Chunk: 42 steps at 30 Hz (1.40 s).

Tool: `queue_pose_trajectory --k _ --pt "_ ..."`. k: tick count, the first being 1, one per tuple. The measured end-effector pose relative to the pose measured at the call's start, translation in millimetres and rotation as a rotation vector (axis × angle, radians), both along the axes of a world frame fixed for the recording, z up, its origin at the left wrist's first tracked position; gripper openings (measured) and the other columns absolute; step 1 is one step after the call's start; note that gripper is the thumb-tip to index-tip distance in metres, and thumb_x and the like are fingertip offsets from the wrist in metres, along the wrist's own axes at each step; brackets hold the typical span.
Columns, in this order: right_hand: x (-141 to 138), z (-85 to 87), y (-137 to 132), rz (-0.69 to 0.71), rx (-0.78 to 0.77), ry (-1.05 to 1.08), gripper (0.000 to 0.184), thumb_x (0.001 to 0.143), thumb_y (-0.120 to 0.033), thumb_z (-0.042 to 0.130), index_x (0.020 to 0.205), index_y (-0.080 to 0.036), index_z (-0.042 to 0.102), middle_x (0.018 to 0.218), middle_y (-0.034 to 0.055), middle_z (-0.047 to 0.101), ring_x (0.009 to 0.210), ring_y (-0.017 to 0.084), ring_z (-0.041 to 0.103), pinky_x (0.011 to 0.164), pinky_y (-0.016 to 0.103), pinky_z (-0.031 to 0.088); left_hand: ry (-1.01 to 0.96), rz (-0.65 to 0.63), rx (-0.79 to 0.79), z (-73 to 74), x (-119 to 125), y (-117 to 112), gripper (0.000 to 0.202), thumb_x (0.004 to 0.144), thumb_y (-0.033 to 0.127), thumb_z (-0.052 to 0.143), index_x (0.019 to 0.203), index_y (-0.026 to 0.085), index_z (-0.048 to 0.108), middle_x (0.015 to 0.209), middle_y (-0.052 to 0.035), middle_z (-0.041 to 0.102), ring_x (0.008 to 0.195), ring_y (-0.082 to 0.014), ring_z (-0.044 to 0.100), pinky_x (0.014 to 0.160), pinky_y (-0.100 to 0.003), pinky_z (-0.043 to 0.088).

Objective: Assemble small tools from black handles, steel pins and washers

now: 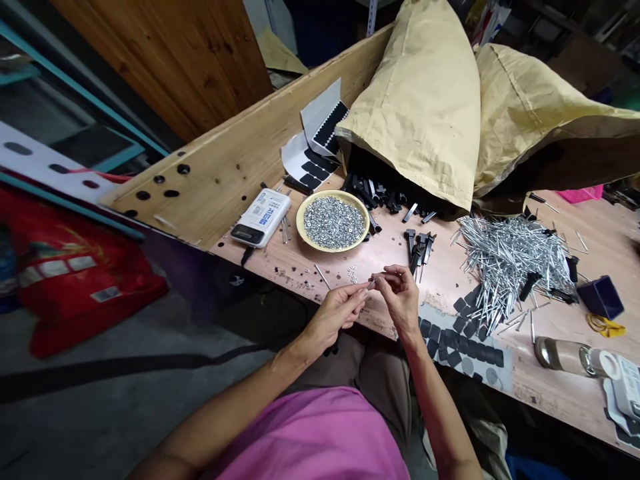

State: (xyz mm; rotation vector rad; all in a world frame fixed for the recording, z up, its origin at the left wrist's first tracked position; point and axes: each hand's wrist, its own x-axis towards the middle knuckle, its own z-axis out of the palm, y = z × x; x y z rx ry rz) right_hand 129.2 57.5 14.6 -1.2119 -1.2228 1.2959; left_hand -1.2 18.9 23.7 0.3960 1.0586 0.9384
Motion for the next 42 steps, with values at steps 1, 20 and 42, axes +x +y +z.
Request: queue_pose_trajectory --k 1,20,42 --pt "0.8 -0.6 -1.3 -0.006 0.013 -0.003 0.027 0.074 -0.035 0.069 0.091 -0.022 0.052 0.083 0.0027 0.072 0.075 0.017 0.07 0.073 0.032 0.058 0.002 -0.002 0.007 -0.1 0.4 -0.3 0.066 0.057 0.048 0.08 0.111 0.012 0.066 0.052 0.0098 0.038 0.04 -0.0007 0.024 0.037 -0.016 0.01" --pt "37.7 -1.8 -10.0 0.198 0.331 -0.381 0.025 0.091 -0.039 0.052 0.102 -0.027 0.071 0.102 0.0066 0.067 0.094 0.017 0.065 0.078 0.031 0.054 -0.108 -0.309 -0.024 -0.5 -9.4 7.6 0.059 0.064 0.044 0.077 0.115 0.016 0.064 0.049 0.0113 0.033 0.038 -0.0005 0.016 0.039 -0.017 0.005" --pt "55.4 6.3 -1.8 0.402 0.358 -0.517 0.027 0.094 -0.04 0.047 0.088 -0.022 0.067 0.08 0.0042 0.068 0.075 0.016 0.062 0.071 0.028 0.049 0.094 -0.337 0.16 -5.4 3.6 9.2 0.059 0.062 0.059 0.071 0.096 0.011 0.069 0.047 0.0111 0.031 0.04 -0.0021 0.018 0.04 -0.019 0.01"
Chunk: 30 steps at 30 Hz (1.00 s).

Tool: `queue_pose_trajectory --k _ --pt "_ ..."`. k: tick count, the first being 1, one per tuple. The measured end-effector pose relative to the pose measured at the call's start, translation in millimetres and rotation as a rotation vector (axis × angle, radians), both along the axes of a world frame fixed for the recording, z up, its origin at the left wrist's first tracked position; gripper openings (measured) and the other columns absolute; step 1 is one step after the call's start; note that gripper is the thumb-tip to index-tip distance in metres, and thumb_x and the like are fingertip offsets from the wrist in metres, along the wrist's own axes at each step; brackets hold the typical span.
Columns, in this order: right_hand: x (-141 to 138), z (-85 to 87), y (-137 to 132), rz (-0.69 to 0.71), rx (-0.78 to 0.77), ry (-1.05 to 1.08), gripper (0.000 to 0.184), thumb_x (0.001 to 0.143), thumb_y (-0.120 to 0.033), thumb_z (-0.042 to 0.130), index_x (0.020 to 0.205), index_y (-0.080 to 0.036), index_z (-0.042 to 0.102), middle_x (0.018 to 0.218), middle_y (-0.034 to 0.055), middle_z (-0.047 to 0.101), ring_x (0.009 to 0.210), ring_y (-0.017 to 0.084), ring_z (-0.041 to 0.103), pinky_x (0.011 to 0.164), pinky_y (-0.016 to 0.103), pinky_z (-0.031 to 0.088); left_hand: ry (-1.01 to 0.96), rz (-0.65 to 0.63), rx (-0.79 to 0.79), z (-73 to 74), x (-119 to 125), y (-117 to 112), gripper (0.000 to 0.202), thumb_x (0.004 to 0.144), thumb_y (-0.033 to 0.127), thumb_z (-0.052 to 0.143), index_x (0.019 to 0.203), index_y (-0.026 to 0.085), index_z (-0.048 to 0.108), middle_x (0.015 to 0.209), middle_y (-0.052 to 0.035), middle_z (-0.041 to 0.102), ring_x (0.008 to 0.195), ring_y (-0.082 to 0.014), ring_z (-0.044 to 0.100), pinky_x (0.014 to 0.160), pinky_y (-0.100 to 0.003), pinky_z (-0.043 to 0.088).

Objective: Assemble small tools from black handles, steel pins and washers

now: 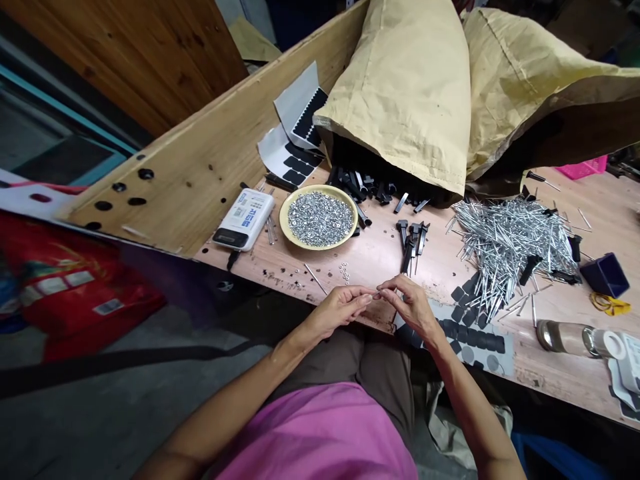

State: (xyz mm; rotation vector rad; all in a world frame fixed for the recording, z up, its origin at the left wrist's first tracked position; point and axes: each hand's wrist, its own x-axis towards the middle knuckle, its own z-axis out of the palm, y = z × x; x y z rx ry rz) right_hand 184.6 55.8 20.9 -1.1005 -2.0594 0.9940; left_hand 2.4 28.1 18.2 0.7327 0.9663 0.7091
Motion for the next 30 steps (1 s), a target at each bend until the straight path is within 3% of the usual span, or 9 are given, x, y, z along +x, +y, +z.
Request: queue_pose_trajectory --k 6,8,10,12,16,21,24,27,30 --pt "0.8 -6.7 1.7 -0.052 -0.069 0.031 0.031 0.092 -0.045 0.047 0.083 -0.021 0.064 0.08 0.0037 0.065 0.073 0.015 0.06 0.068 0.026 0.047 0.061 0.034 0.059 -5.3 6.6 -1.4 0.052 0.068 0.055 0.067 0.098 0.012 0.07 0.046 0.0101 0.032 0.04 -0.0042 0.024 0.039 -0.018 0.017" --pt "-0.7 -9.7 0.3 -0.054 -0.069 0.002 0.034 0.094 -0.044 0.043 0.079 -0.021 0.063 0.076 0.0033 0.063 0.071 0.015 0.058 0.068 0.027 0.047 0.143 0.092 0.149 -6.3 10.9 -2.2 0.041 0.071 0.049 0.066 0.089 0.014 0.072 0.049 0.0059 0.044 0.046 -0.0073 0.039 0.043 -0.019 0.03" --pt "-2.3 -12.8 -1.8 -0.085 -0.048 -0.023 0.038 0.095 -0.045 0.039 0.076 -0.021 0.062 0.075 0.0035 0.061 0.072 0.015 0.057 0.069 0.028 0.047 0.239 0.158 0.254 -6.7 15.6 -2.7 0.031 0.072 0.044 0.065 0.082 0.015 0.073 0.06 0.0 0.059 0.061 -0.0126 0.054 0.057 -0.022 0.042" --pt "-3.0 -15.6 -3.6 -0.122 -0.05 -0.01 0.041 0.096 -0.048 0.036 0.08 -0.021 0.063 0.076 0.0038 0.06 0.073 0.016 0.057 0.07 0.029 0.047 0.286 0.188 0.31 -6.6 19.4 -2.8 0.028 0.074 0.041 0.063 0.081 0.016 0.074 0.069 -0.0033 0.066 0.074 -0.0165 0.06 0.068 -0.024 0.046" --pt "-0.7 -17.6 -3.6 -0.141 -0.13 0.12 0.04 0.095 -0.05 0.035 0.098 -0.023 0.065 0.083 0.0041 0.062 0.077 0.016 0.06 0.074 0.031 0.048 0.213 0.142 0.272 -4.8 21.8 -1.0 0.036 0.079 0.043 0.058 0.093 0.013 0.073 0.06 -0.001 0.062 0.063 -0.0147 0.058 0.06 -0.024 0.046" --pt "-0.1 -16.3 1.2 -0.213 -0.135 0.178 0.033 0.086 -0.05 0.054 0.071 -0.023 0.064 0.074 0.0019 0.058 0.072 0.016 0.057 0.069 0.03 0.047 0.243 0.155 0.351 0.1 22.4 2.2 0.031 0.079 0.038 0.059 0.09 0.013 0.072 0.078 -0.0044 0.069 0.074 -0.015 0.06 0.067 -0.024 0.047" --pt "-3.5 -15.8 2.2 -0.279 -0.115 0.191 0.031 0.083 -0.052 0.056 0.075 -0.022 0.061 0.083 0.0024 0.056 0.069 0.015 0.055 0.065 0.029 0.047 0.287 0.155 0.345 -0.9 25.6 1.9 0.029 0.079 0.037 0.057 0.089 0.013 0.071 0.064 -0.0002 0.062 0.061 -0.0118 0.054 0.057 -0.021 0.043" --pt "-5.1 -13.3 2.8 -0.31 -0.109 0.118 0.032 0.083 -0.052 0.054 0.071 -0.022 0.056 0.08 0.0015 0.054 0.07 0.015 0.055 0.065 0.029 0.046 0.307 0.126 0.26 -5.1 31.3 1.1 0.028 0.082 0.038 0.053 0.086 0.014 0.067 0.052 0.0058 0.047 0.044 -0.008 0.04 0.046 -0.021 0.033" --pt "-2.1 -10.0 7.3 -0.381 -0.116 -0.084 0.033 0.083 -0.053 0.052 0.07 -0.022 0.053 0.073 -0.0006 0.053 0.066 0.015 0.053 0.063 0.028 0.043 0.385 0.077 0.199 -10.0 38.4 4.0 0.023 0.085 0.034 0.048 0.081 0.017 0.063 0.054 0.0051 0.052 0.044 -0.0096 0.045 0.048 -0.022 0.035"
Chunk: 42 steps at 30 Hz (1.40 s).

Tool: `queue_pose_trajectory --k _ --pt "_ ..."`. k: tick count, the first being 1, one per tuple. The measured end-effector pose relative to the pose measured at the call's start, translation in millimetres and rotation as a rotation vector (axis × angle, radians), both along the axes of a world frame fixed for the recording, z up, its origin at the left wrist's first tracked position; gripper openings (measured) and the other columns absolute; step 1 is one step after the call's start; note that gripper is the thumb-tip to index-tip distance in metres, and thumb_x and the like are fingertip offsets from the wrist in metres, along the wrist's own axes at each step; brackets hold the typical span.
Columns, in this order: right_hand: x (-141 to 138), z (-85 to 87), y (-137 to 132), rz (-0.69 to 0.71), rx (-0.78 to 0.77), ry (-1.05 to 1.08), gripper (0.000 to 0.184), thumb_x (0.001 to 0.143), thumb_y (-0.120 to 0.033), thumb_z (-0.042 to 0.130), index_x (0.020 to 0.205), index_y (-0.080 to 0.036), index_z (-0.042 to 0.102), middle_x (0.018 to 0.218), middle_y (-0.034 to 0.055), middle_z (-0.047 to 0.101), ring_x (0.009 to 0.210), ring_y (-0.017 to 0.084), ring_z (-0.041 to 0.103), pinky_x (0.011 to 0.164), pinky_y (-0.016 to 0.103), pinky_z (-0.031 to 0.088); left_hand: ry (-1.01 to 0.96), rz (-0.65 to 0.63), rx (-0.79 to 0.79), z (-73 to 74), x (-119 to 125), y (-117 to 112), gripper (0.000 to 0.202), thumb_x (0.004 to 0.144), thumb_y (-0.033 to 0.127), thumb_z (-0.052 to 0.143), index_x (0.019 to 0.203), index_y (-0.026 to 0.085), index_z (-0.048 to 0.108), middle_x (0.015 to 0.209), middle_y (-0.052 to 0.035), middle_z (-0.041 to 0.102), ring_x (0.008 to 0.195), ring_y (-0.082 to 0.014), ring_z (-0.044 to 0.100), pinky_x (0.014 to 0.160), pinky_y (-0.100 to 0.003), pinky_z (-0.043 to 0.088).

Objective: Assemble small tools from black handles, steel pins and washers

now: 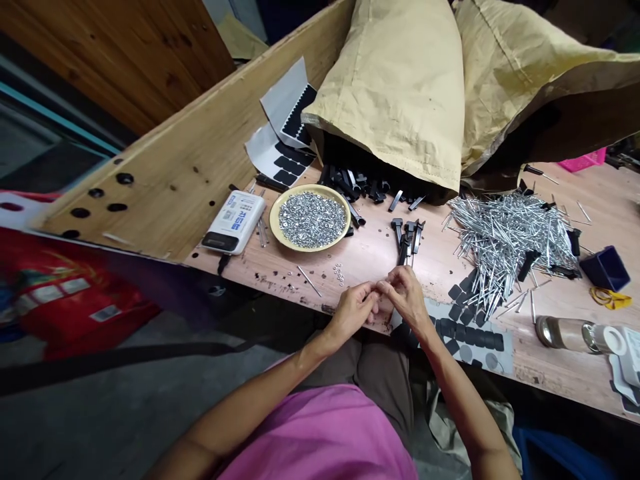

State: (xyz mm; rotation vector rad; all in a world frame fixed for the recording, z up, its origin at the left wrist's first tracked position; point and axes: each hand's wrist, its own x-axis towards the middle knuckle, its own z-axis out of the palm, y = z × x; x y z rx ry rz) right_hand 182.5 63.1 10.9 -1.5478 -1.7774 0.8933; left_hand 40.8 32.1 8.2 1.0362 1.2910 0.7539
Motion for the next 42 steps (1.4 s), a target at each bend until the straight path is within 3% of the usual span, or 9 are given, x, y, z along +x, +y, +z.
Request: queue_pose_trajectory --k 6,10,14,18,21,24,31,38,42 --pt "6.9 -11.6 20.7 -0.271 -0.026 -0.461 0.036 0.084 -0.053 0.052 0.066 -0.022 0.054 0.076 0.0039 0.059 0.064 0.017 0.055 0.059 0.029 0.038 0.574 0.021 0.173 -12.1 12.7 16.0 0.01 0.084 0.023 0.055 0.077 0.021 0.062 0.075 -0.0044 0.066 0.081 -0.0197 0.06 0.07 -0.027 0.042" --pt "5.4 -25.4 30.1 -0.299 0.01 -0.52 0.026 0.082 -0.047 0.06 0.073 -0.022 0.059 0.078 0.007 0.064 0.066 0.02 0.061 0.06 0.03 0.041 0.694 -0.013 0.23 -19.6 16.1 23.1 0.011 0.084 0.021 0.056 0.076 0.019 0.063 0.09 -0.0091 0.062 0.089 -0.0223 0.059 0.074 -0.03 0.043" --pt "8.2 -21.9 35.1 -0.315 -0.075 -0.477 0.02 0.083 -0.038 0.057 0.084 -0.019 0.062 0.076 0.0114 0.066 0.074 0.026 0.064 0.064 0.035 0.046 0.555 0.12 0.238 -14.0 10.3 21.7 0.01 0.08 0.021 0.063 0.09 0.019 0.064 0.095 -0.0075 0.06 0.084 -0.0197 0.058 0.07 -0.028 0.044" --pt "7.8 -8.0 21.4 -0.283 0.14 -0.304 0.022 0.086 -0.034 0.05 0.093 -0.018 0.064 0.079 0.0094 0.068 0.071 0.023 0.064 0.066 0.036 0.049 -0.035 0.12 -0.067 6.2 -3.3 14.7 0.029 0.086 0.04 0.054 0.074 0.016 0.064 0.069 -0.0024 0.057 0.06 -0.013 0.053 0.053 -0.023 0.04" --pt "-0.4 -2.6 -2.3 0.038 0.367 -0.154 0.023 0.09 -0.032 0.049 0.104 -0.021 0.064 0.092 0.0092 0.07 0.082 0.021 0.066 0.075 0.036 0.052 -0.533 0.113 -0.418 17.2 -14.2 10.8 0.038 0.085 0.049 0.055 0.074 0.013 0.064 0.062 -0.0015 0.057 0.054 -0.0107 0.052 0.051 -0.022 0.043" --pt "-10.6 -0.9 -19.7 0.397 0.464 -0.158 0.021 0.088 -0.032 0.055 0.106 -0.027 0.066 0.104 0.0081 0.07 0.102 0.024 0.062 0.088 0.039 0.05 -0.746 0.253 -0.565 16.8 -25.5 7.0 0.022 0.081 0.036 0.065 0.078 0.013 0.065 0.066 -0.0009 0.061 0.063 -0.0114 0.058 0.06 -0.023 0.049" --pt "-28.3 -3.3 14.6 0.444 0.24 -0.089 0.034 0.092 -0.034 0.048 0.124 -0.027 0.058 0.114 0.0098 0.059 0.104 0.023 0.057 0.087 0.038 0.049 -0.762 0.503 -0.511 12.5 -55.6 -10.2 0.017 0.078 0.03 0.069 0.079 0.015 0.061 0.061 0.003 0.057 0.046 -0.006 0.049 0.042 -0.017 0.039" --pt "-74.6 -24.4 44.6 0.499 0.062 -0.586 0.021 0.091 -0.02 0.048 0.1 -0.025 0.066 0.093 0.0086 0.063 0.085 0.023 0.056 0.07 0.032 0.046 -0.542 0.461 -0.396 22.0 -58.3 -16.0 0.039 0.067 0.035 0.075 0.097 0.015 0.061 0.062 0.0034 0.061 0.037 -0.0048 0.043 0.034 -0.017 0.028" --pt "-82.0 -26.2 43.0 0.506 0.042 -0.621 0.018 0.086 -0.01 0.049 0.086 -0.021 0.063 0.095 0.0102 0.063 0.086 0.022 0.056 0.074 0.032 0.047 -0.5 0.468 -0.392 17.6 -60.4 -13.0 0.046 0.063 0.035 0.075 0.1 0.012 0.061 0.061 0.0026 0.062 0.036 -0.0034 0.04 0.033 -0.016 0.024"
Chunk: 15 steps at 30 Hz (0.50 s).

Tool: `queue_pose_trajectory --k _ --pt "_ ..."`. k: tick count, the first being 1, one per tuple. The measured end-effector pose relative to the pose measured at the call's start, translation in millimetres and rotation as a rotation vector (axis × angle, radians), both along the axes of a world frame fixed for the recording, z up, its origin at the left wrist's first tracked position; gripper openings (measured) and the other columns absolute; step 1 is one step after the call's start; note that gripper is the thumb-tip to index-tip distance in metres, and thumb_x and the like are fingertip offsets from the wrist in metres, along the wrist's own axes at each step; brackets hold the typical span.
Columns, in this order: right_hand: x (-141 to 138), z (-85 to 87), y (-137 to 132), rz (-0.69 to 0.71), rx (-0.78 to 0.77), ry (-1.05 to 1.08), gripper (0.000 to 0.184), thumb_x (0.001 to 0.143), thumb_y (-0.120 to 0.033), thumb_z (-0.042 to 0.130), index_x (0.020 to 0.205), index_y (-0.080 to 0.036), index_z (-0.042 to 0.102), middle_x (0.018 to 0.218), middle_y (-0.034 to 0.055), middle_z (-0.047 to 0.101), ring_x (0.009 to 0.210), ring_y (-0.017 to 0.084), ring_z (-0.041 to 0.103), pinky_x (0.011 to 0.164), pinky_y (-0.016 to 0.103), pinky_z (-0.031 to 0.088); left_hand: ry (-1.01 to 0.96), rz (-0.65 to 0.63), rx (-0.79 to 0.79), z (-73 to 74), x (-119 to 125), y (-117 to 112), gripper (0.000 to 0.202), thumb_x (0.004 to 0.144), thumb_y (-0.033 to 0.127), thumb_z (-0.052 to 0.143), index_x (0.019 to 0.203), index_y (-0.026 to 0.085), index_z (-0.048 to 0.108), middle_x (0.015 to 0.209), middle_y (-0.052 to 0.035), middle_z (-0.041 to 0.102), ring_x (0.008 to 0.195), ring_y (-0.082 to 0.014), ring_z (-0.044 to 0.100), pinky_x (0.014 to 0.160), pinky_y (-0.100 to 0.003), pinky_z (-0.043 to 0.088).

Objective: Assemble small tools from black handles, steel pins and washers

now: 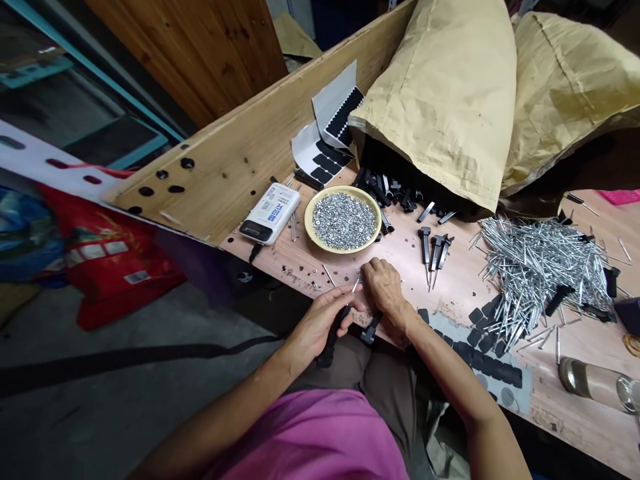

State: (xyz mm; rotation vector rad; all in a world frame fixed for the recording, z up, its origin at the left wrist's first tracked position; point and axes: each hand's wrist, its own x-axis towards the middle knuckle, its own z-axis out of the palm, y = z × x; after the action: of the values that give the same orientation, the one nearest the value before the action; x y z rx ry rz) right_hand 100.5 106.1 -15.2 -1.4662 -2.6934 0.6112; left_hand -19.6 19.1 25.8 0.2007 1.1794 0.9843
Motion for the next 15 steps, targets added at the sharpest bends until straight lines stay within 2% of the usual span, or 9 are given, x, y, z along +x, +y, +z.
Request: queue_pose_trajectory --k 3,6,8,11,15 --pt "8.9 -2.5 -2.1 -0.12 -0.081 0.255 0.015 0.085 -0.01 0.05 0.082 -0.021 0.059 0.089 0.0069 0.064 0.083 0.02 0.058 0.075 0.032 0.048 0.019 -0.026 -0.003 -1.7 -1.4 2.2 0.055 0.065 0.035 0.073 0.113 0.012 0.06 0.057 0.0046 0.059 0.033 -0.002 0.033 0.032 -0.016 0.017" --pt "20.9 -1.7 -8.1 -0.337 -0.248 0.696 0.004 0.085 -0.024 0.053 0.086 -0.021 0.056 0.082 0.0016 0.064 0.074 0.016 0.06 0.068 0.029 0.052 0.017 -0.081 0.037 -1.0 1.2 3.8 0.06 0.067 0.037 0.072 0.12 0.013 0.059 0.056 0.0052 0.057 0.034 -0.0016 0.032 0.033 -0.016 0.016" --pt "26.7 2.6 -14.8 -0.456 -0.332 0.918 0.015 0.081 -0.033 0.06 0.089 -0.021 0.054 0.082 0.0005 0.064 0.073 0.015 0.062 0.064 0.027 0.054 0.002 -0.116 0.072 -0.2 4.7 4.4 0.062 0.066 0.041 0.073 0.12 0.013 0.061 0.055 0.0058 0.055 0.035 -0.0013 0.031 0.034 -0.017 0.015" --pt "31.2 11.4 -26.0 -0.542 -0.374 1.058 0.024 0.077 -0.038 0.066 0.09 -0.023 0.053 0.082 0.0005 0.065 0.076 0.015 0.066 0.066 0.028 0.056 -0.012 -0.159 0.113 0.1 10.2 4.6 0.064 0.064 0.047 0.074 0.118 0.014 0.063 0.054 0.006 0.053 0.035 -0.0008 0.03 0.034 -0.017 0.014" --pt "33.5 18.6 -35.7 -0.559 -0.351 1.084 0.027 0.077 -0.041 0.066 0.092 -0.023 0.053 0.082 0.0013 0.067 0.077 0.016 0.069 0.069 0.03 0.058 -0.011 -0.192 0.156 0.0 14.9 3.6 0.064 0.065 0.05 0.073 0.116 0.014 0.064 0.056 0.0052 0.054 0.036 -0.0006 0.03 0.035 -0.017 0.013"
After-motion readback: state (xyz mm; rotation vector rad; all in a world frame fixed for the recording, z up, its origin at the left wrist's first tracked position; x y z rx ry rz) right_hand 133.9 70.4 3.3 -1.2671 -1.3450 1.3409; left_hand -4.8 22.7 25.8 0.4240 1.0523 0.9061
